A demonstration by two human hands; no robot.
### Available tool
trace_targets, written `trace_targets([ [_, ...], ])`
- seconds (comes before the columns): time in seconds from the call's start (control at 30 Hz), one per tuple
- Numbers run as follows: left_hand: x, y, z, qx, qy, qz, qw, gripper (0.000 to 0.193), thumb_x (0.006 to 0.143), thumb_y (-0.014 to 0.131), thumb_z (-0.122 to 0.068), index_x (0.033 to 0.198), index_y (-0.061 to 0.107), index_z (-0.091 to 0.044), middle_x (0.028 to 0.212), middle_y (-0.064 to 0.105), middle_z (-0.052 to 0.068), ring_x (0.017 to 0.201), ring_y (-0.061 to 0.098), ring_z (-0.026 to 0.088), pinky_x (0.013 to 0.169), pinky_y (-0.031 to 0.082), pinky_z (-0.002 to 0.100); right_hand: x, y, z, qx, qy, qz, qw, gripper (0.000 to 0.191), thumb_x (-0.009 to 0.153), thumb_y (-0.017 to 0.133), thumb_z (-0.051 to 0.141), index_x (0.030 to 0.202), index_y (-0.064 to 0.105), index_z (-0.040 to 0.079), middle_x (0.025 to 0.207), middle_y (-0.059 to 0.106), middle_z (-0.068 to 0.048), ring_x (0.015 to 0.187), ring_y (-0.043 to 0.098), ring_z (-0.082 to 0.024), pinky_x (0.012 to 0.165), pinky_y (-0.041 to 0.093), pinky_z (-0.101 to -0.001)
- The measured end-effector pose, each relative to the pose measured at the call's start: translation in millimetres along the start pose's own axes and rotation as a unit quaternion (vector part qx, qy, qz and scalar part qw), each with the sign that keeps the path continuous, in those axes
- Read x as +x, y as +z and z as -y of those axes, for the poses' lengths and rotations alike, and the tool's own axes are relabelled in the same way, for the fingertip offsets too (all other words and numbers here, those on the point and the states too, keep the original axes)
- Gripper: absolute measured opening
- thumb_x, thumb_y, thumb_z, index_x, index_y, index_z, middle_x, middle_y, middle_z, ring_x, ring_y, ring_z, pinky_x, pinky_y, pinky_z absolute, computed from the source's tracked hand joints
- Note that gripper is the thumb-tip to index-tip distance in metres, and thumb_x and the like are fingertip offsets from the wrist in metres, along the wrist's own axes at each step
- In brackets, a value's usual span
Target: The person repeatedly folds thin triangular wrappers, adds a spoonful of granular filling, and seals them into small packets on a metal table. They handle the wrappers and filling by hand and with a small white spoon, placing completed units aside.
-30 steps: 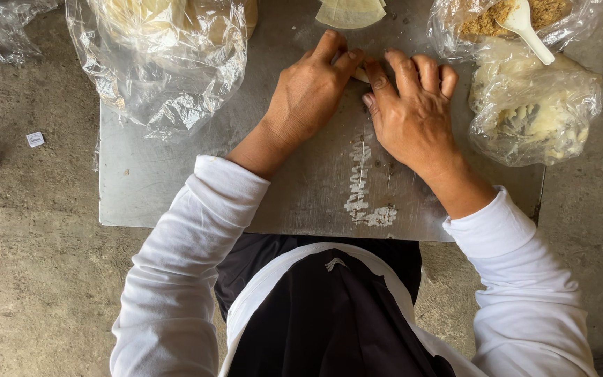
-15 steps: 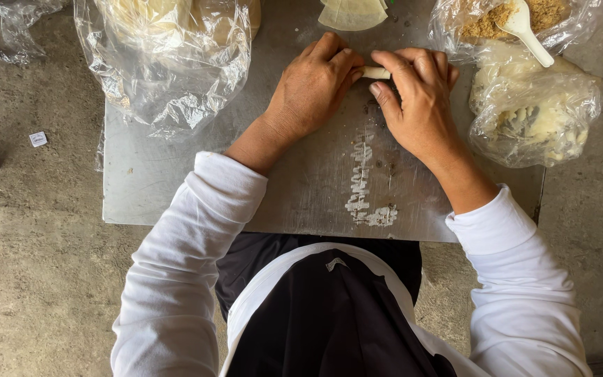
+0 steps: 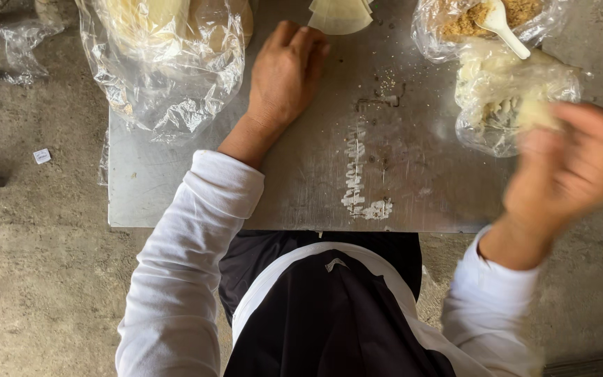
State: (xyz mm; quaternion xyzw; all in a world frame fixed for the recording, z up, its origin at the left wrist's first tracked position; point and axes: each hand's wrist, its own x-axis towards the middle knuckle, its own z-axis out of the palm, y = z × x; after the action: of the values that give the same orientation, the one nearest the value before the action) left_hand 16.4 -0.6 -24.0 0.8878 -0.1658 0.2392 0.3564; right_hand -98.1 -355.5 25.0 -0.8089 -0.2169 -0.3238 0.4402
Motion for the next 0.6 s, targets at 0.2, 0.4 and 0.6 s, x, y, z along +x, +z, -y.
trace_targets([
  [0.2,4.5,13.5,11.6,0.074,-0.022,-0.056,0.995,0.021,0.094,0.078,-0.027,0.099,0.068,-0.009,0.098,0.061,0.013,0.086,0.066,0.035,0.072,0.054,0.048,-119.6,-105.3,-62.7,0.026,0.231,-0.410,0.882,0.003,0.106,0.070,0.000,0.107,0.068,0.001,0.093,0.067,-0.010,0.073,0.056,-0.017,0.066,0.049,-0.0321],
  [0.4,16.6,32.7,23.3,0.118,-0.065,-0.062,0.989,0.028,0.089,0.083,-0.031,0.093,0.067,-0.008,0.098,0.066,0.014,0.081,0.067,0.036,0.066,0.054,0.049,-184.4,-45.5,-92.4,-0.044,0.630,-0.336,0.699,0.016,0.102,0.060,0.017,0.115,0.068,0.012,0.098,0.072,0.001,0.066,0.063,-0.006,0.048,0.045,-0.0227],
  [0.6,14.2,42.1,36.5,0.144,-0.067,-0.053,0.986,0.032,0.090,0.083,-0.030,0.099,0.064,-0.006,0.098,0.067,0.014,0.086,0.068,0.034,0.071,0.056,0.047,-170.8,1.9,-83.7,-0.056,0.706,-0.246,0.662,0.029,0.104,0.060,0.027,0.129,0.065,0.014,0.095,0.069,-0.004,0.057,0.048,-0.011,0.045,0.035,-0.0255],
])
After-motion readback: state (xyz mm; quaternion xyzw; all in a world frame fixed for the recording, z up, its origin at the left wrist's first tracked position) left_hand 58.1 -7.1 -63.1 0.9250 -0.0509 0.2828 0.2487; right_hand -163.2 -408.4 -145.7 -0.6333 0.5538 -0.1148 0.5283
